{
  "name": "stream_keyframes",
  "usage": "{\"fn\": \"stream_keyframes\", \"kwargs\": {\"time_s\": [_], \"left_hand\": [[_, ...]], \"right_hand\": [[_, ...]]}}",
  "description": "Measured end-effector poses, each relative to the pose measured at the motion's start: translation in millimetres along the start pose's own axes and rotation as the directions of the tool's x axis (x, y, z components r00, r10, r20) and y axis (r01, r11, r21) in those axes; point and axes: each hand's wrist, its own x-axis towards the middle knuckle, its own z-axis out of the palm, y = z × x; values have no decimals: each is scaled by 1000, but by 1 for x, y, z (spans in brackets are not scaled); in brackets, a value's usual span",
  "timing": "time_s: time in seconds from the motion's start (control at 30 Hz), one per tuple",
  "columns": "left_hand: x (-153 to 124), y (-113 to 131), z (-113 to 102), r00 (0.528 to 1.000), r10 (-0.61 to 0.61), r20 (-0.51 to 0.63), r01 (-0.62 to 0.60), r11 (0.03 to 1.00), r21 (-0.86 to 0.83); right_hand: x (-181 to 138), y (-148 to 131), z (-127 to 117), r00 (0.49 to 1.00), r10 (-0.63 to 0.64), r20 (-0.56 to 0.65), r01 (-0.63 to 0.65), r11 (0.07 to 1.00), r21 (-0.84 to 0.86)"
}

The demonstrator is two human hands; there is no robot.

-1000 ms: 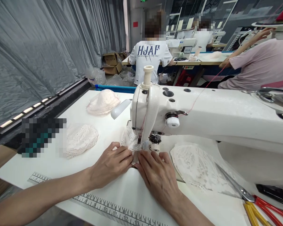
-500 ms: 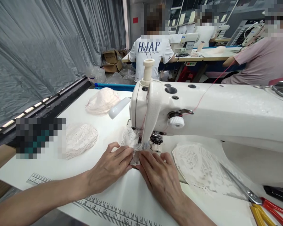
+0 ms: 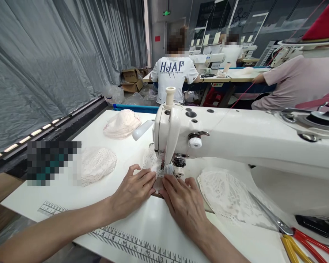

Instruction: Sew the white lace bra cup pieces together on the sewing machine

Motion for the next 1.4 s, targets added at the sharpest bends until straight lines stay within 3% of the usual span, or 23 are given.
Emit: {"fn": "stream_keyframes", "kwargs": {"time_s": [0.33, 0.57, 0.77, 0.87, 0.93, 0.97, 1.03, 1.1, 1.2, 1.3, 1.4], "left_hand": [[5, -5, -2, 995, -76, 69, 78, 997, -24], [5, -2, -6, 990, -103, 94, 104, 995, -4], [-36, 52, -43, 978, -159, 134, 161, 987, -5], [-47, 50, -63, 968, -189, 167, 207, 974, -95], [-42, 29, -66, 919, -342, 195, 369, 921, -124], [-37, 17, -65, 882, -384, 272, 439, 880, -180], [-25, -5, -59, 818, -366, 443, 522, 796, -305], [-16, -17, -52, 784, -335, 522, 573, 713, -404], [-14, -16, -47, 781, -345, 520, 603, 631, -488], [-24, -8, -54, 810, -343, 475, 578, 597, -556], [-39, -2, -74, 832, -308, 461, 554, 487, -675]], "right_hand": [[-2, 1, 2, 1000, 5, -21, -6, 998, -54], [-2, 4, 5, 997, 66, 43, -64, 997, -46], [-5, -5, 0, 990, 109, 90, -113, 993, 41], [-7, -20, -2, 982, 103, 158, -127, 980, 153], [-7, -30, -2, 977, 83, 198, -128, 966, 226], [-8, -35, -1, 974, 74, 212, -128, 960, 249], [-9, -43, 0, 973, 76, 218, -134, 956, 261], [-11, -49, 2, 971, 109, 212, -159, 959, 236], [-17, -54, 3, 967, 162, 197, -203, 956, 213], [-18, -59, -4, 957, 208, 201, -262, 920, 292], [-13, -65, -21, 900, 202, 387, -396, 751, 529]]}}
